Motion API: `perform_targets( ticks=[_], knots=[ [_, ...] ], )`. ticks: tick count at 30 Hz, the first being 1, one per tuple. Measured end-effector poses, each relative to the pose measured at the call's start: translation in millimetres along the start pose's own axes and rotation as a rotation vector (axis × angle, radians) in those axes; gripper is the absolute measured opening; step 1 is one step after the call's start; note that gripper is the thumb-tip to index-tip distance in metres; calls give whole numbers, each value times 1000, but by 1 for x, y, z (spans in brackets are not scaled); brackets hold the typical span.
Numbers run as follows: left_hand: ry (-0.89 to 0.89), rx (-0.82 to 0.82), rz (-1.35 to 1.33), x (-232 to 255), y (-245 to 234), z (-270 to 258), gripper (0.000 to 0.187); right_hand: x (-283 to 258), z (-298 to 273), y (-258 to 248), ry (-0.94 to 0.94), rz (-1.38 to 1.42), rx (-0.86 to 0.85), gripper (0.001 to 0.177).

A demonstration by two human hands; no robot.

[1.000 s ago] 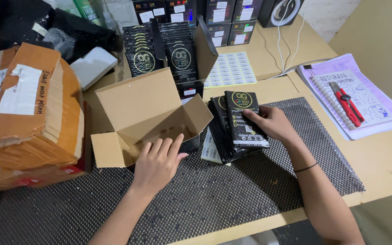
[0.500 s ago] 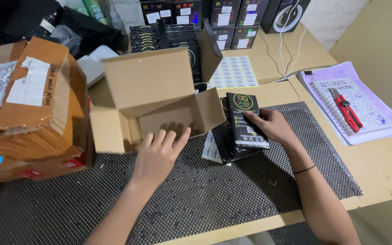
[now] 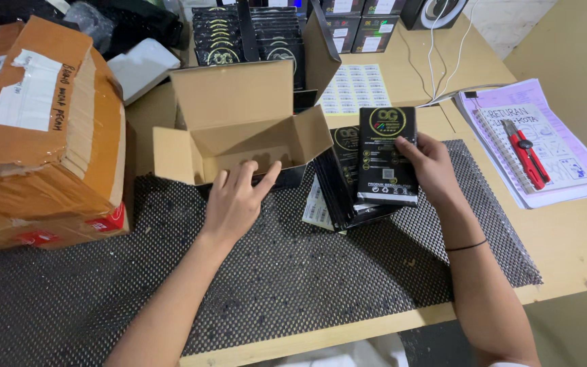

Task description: The person unpacks a box of smartphone display assemblies, removes one from its plastic packaging, and inspects the front and back of the screen, including the ribbon cable. They then place the screen back into its packaging and handle other packaged screens from the box.

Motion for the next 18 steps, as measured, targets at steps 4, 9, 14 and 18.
perform_targets(
  ticks=[4,9,14,18],
  knots=[
    [-26,56,0,13,-14,6,49,21,6,-15,-69,217,98,18],
    [-80,88,-56,24,-30,5,47,-10,-18,0,-21,506,146,19],
    [-132,-2,-490,55,-71,-5,73,-22,-61,31,-129,376,-183,24],
    [-237,-137,-627,83,-108,0,109,-30,-106,64,-237,191,-612,30]
  ],
)
Point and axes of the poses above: each hand's wrist, its own z-axis towards the middle knuckle, its own y-axis out of the palm, x = y × z, the point moved 2 cm from there along z, towards the middle knuckle, and after that the axes turned 5 degrees about -y, right-handed, at the moved point
